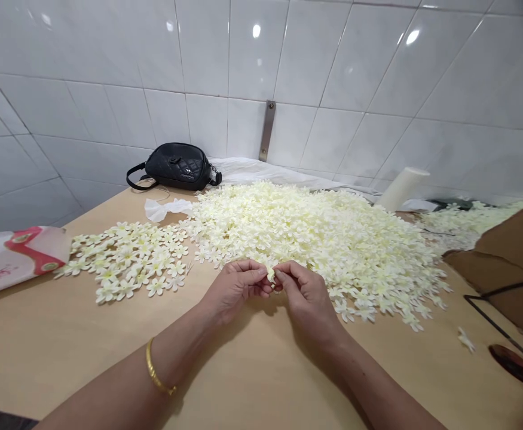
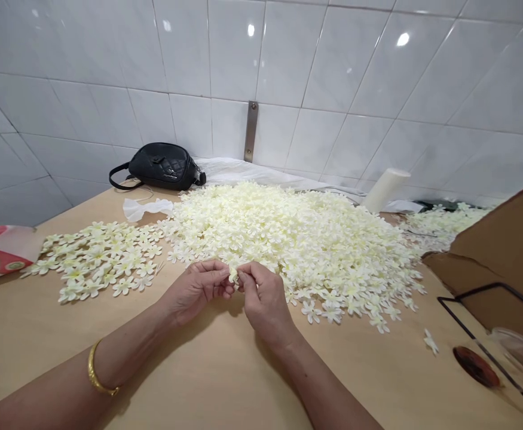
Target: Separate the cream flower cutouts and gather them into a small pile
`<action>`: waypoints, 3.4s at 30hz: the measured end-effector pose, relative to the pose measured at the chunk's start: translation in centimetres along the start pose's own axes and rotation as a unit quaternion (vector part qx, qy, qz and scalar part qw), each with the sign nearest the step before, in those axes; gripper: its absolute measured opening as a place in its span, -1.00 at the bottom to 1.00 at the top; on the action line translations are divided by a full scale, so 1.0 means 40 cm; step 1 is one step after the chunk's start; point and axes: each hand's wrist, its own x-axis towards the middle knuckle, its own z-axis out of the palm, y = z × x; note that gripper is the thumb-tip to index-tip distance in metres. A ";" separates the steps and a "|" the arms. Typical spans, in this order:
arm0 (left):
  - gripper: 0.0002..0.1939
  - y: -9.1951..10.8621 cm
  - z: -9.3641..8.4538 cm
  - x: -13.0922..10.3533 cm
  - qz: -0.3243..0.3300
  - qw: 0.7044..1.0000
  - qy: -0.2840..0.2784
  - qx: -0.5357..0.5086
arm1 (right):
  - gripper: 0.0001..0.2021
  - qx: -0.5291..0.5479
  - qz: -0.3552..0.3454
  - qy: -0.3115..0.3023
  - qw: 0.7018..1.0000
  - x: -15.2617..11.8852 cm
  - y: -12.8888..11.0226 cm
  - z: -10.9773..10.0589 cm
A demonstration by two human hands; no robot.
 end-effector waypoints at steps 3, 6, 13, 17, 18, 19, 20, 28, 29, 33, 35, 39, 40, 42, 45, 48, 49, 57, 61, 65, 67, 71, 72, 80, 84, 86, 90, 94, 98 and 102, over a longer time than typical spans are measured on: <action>-0.90 -0.001 -0.001 0.000 -0.001 1.000 0.011 -0.004 | -0.81 0.003 0.003 0.002 1.000 -0.001 -0.005 -0.001; -0.90 -0.001 -0.003 0.000 0.001 1.000 0.023 -0.007 | -0.86 -0.031 -0.033 0.038 0.998 -0.003 -0.011 0.000; -0.89 -0.006 -0.010 0.003 0.012 0.999 0.031 -0.005 | -0.84 -0.137 -0.201 0.050 0.969 -0.005 -0.007 0.016; -0.89 -0.010 -0.011 0.002 0.017 0.999 0.031 0.018 | -0.82 -0.171 -0.199 0.044 0.964 -0.004 0.001 0.018; -0.88 -0.010 -0.011 0.002 0.020 0.999 0.031 0.031 | -0.81 -0.173 -0.196 0.044 0.964 -0.004 0.002 0.017; -0.88 -0.011 -0.011 0.001 0.021 0.998 0.032 0.044 | -0.80 -0.173 -0.193 0.043 0.965 -0.004 0.002 0.017; -0.87 -0.010 -0.011 0.000 0.021 0.998 0.033 0.056 | -0.80 -0.174 -0.190 0.043 0.965 -0.005 0.003 0.016; -0.91 -0.003 -0.002 0.000 0.006 0.997 0.051 0.059 | -0.83 -0.022 -0.038 0.044 0.998 -0.007 -0.015 0.007; -0.92 -0.004 -0.003 0.001 0.006 0.997 0.054 0.052 | -0.83 0.023 -0.001 0.040 0.999 -0.005 -0.018 0.004; -0.92 -0.006 -0.007 0.006 0.014 0.997 0.072 0.028 | -0.85 0.181 0.105 0.028 0.978 0.007 -0.018 -0.011; -0.92 -0.006 -0.008 0.007 0.021 0.996 0.078 0.023 | -0.85 0.223 0.134 0.033 0.965 0.012 -0.013 -0.016; -0.88 -0.005 -0.007 0.006 0.013 0.995 0.090 0.044 | -0.84 0.222 0.130 0.062 0.964 0.019 -0.003 -0.025; -0.88 -0.005 -0.007 0.006 0.007 0.994 0.094 0.051 | -0.84 0.201 0.118 0.073 0.970 0.022 -0.002 -0.029; -0.88 -0.005 -0.006 0.006 0.000 0.993 0.103 0.061 | -0.84 0.131 0.078 0.105 0.983 0.034 -0.002 -0.043; -0.88 -0.007 -0.007 0.008 -0.002 0.992 0.104 0.070 | -0.87 -0.022 -0.038 0.160 0.986 0.070 -0.009 -0.071; -0.88 -0.008 -0.009 0.009 0.001 0.992 0.099 0.072 | -0.86 -0.168 -0.158 0.177 0.957 0.128 -0.012 -0.085; -0.88 -0.008 -0.010 0.010 0.000 0.993 0.097 0.072 | -0.85 -0.220 -0.185 0.176 0.942 0.149 -0.011 -0.084; -0.87 -0.007 -0.016 0.012 0.005 0.993 0.105 0.056 | -0.78 -0.416 -0.273 0.086 0.863 0.231 0.011 -0.023; -0.85 -0.012 -0.016 0.012 0.019 0.994 0.101 0.034 | -0.78 -0.349 -0.246 0.096 0.899 0.159 -0.003 -0.030; -0.82 -0.017 -0.017 0.011 0.014 0.996 0.090 0.012 | -0.84 -0.169 -0.170 0.057 0.969 0.067 -0.023 -0.029; -0.82 -0.017 -0.018 0.010 0.008 0.997 0.079 0.005 | -0.85 -0.133 -0.139 0.021 0.981 0.036 -0.024 -0.016; -0.84 -0.014 -0.018 0.008 0.006 0.999 0.053 0.002 | -0.82 -0.173 -0.144 0.008 0.974 0.014 0.002 0.010; -0.84 -0.013 -0.018 0.008 0.005 0.999 0.047 -0.001 | -0.80 -0.185 -0.158 0.012 0.970 0.014 0.010 0.013; -0.84 -0.011 -0.014 0.009 -0.006 1.000 0.018 -0.006 | -0.79 -0.242 -0.212 0.022 0.947 0.016 0.031 0.008; -0.84 -0.007 -0.008 0.004 -0.017 1.000 0.022 0.004 | -0.80 -0.241 -0.195 0.025 0.951 0.013 0.027 0.011; -0.85 -0.005 -0.005 0.002 -0.021 0.999 0.026 0.008 | -0.81 -0.230 -0.180 0.028 0.956 0.012 0.023 0.013; -0.84 -0.004 -0.001 0.002 -0.018 0.999 0.032 0.016 | -0.82 -0.182 -0.133 0.025 0.974 0.012 0.015 0.012; -0.88 -0.010 -0.005 0.005 -0.019 0.999 0.028 0.014 | -0.80 -0.086 -0.046 0.000 0.995 0.012 0.006 0.008; -0.88 -0.015 -0.008 0.008 -0.023 0.999 0.037 0.007 | -0.80 0.005 0.028 -0.026 0.999 0.010 0.002 0.009; -0.89 -0.012 -0.006 0.010 -0.018 0.999 0.047 0.001 | -0.81 0.079 0.057 -0.018 0.995 0.013 0.004 0.005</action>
